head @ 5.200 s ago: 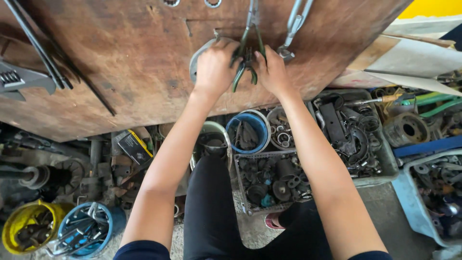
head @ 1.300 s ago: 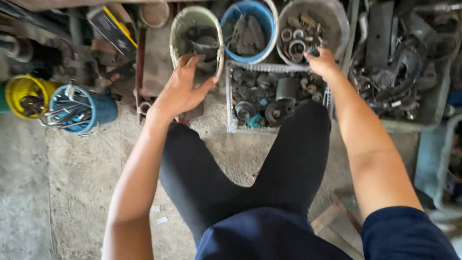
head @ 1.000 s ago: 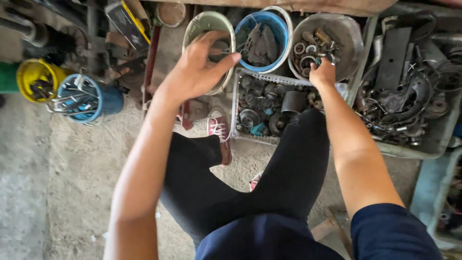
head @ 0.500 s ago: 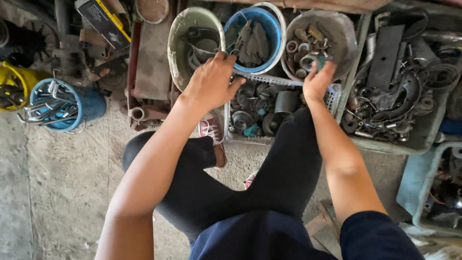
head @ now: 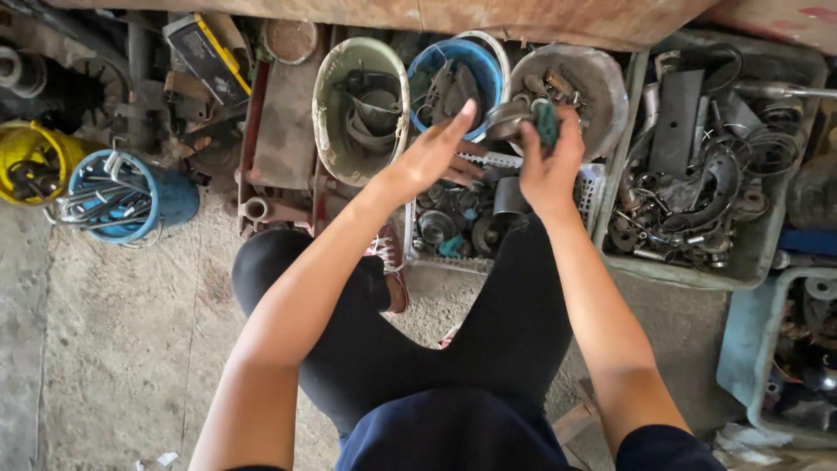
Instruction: Cleaning and inspecting various automotive components including springs, bolts, and circular metal parts with a cloth.
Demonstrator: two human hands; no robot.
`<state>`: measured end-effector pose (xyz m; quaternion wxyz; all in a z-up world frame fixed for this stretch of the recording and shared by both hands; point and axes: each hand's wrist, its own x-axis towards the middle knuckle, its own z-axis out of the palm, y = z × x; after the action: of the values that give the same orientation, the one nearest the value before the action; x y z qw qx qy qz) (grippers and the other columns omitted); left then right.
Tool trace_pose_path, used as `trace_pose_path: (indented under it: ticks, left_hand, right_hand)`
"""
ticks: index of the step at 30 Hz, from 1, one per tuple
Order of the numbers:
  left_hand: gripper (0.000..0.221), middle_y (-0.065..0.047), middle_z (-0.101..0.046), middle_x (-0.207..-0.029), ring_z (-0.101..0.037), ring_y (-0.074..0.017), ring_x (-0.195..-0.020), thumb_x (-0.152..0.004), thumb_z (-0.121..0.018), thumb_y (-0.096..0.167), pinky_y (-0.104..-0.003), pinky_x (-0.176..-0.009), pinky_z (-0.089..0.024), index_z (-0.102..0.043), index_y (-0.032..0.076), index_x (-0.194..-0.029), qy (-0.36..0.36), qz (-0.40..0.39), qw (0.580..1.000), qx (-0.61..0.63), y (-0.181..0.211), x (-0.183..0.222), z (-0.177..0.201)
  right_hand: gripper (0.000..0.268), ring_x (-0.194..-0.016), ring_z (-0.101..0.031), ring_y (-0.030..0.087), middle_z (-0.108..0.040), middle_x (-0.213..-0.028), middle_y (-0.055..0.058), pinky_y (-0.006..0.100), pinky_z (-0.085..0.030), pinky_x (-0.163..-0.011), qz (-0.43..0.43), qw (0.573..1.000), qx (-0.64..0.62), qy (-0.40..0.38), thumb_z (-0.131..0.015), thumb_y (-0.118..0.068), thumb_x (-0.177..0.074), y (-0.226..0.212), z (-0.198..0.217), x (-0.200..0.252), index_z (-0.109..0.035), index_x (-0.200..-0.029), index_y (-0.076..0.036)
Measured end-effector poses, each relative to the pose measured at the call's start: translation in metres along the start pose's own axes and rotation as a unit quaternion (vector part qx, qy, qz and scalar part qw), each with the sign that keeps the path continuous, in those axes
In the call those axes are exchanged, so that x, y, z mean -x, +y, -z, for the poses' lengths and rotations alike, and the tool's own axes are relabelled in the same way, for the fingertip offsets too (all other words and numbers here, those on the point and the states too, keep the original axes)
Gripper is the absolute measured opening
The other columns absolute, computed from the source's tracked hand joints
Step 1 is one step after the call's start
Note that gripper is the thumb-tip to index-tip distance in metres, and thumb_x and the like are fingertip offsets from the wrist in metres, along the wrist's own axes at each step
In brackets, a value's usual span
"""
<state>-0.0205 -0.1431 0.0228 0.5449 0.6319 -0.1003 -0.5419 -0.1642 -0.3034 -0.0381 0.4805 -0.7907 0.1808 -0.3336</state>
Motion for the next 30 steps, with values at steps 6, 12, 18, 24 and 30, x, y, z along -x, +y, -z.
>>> trace_pose_path:
  ticks: [6,12,18,24,30]
  left_hand:
    - [0.072,-0.013,-0.07,-0.102,-0.065,-0.019,-0.079,-0.105,-0.056,0.056,-0.035,-0.072,-0.059,-0.066,-0.012,-0.127,-0.062,-0.057,0.995,0.062,-0.007,0.001,0.007]
    - [0.06,-0.016,-0.074,-0.114,-0.075,-0.0239,-0.095,-0.102,-0.058,0.042,-0.039,-0.087,-0.065,-0.061,-0.011,-0.129,-0.068,-0.15,0.974,0.156,-0.004,0.015,0.006]
    - [0.047,-0.016,-0.068,-0.126,-0.068,-0.0233,-0.113,-0.104,-0.062,0.024,-0.042,-0.098,-0.061,-0.058,-0.012,-0.135,-0.022,-0.184,0.952,0.244,-0.008,0.035,-0.008]
    - [0.041,-0.01,-0.066,-0.133,-0.066,-0.017,-0.118,-0.106,-0.059,0.015,-0.037,-0.098,-0.057,-0.056,-0.004,-0.142,0.038,-0.291,0.902,0.316,-0.005,0.037,0.008]
    - [0.052,-0.007,-0.064,-0.134,-0.061,-0.0125,-0.115,-0.107,-0.055,0.01,-0.031,-0.097,-0.056,-0.043,0.0,-0.156,0.04,-0.345,0.92,0.18,0.008,0.048,0.014]
  right_hand:
    - [0.025,-0.089,-0.056,0.028,-0.053,-0.101,0.016,0.037,-0.048,-0.082,0.098,0.992,0.049,-0.067,-0.075,0.003,-0.099,-0.062,0.008,-0.013,-0.054,-0.113,0.0]
    - [0.051,-0.133,-0.056,0.02,-0.061,-0.141,0.008,0.033,-0.041,-0.12,-0.06,0.95,-0.29,-0.093,-0.066,-0.022,-0.102,-0.037,0.011,-0.001,-0.053,-0.146,0.0]
    - [0.057,-0.131,-0.06,0.019,-0.066,-0.141,0.012,0.034,-0.043,-0.119,-0.116,0.962,-0.244,-0.034,-0.049,-0.04,-0.115,-0.067,-0.02,-0.003,-0.053,-0.152,0.003]
    - [0.061,-0.147,-0.052,0.031,-0.054,-0.156,0.017,0.038,-0.038,-0.122,0.058,0.99,-0.071,-0.107,-0.034,-0.041,-0.114,-0.143,-0.048,-0.018,-0.043,-0.157,0.001]
    - [0.064,-0.161,-0.021,0.042,-0.027,-0.17,0.025,0.046,-0.023,-0.13,0.122,0.984,0.04,-0.123,-0.029,-0.038,-0.115,-0.158,-0.056,-0.029,-0.022,-0.163,0.004]
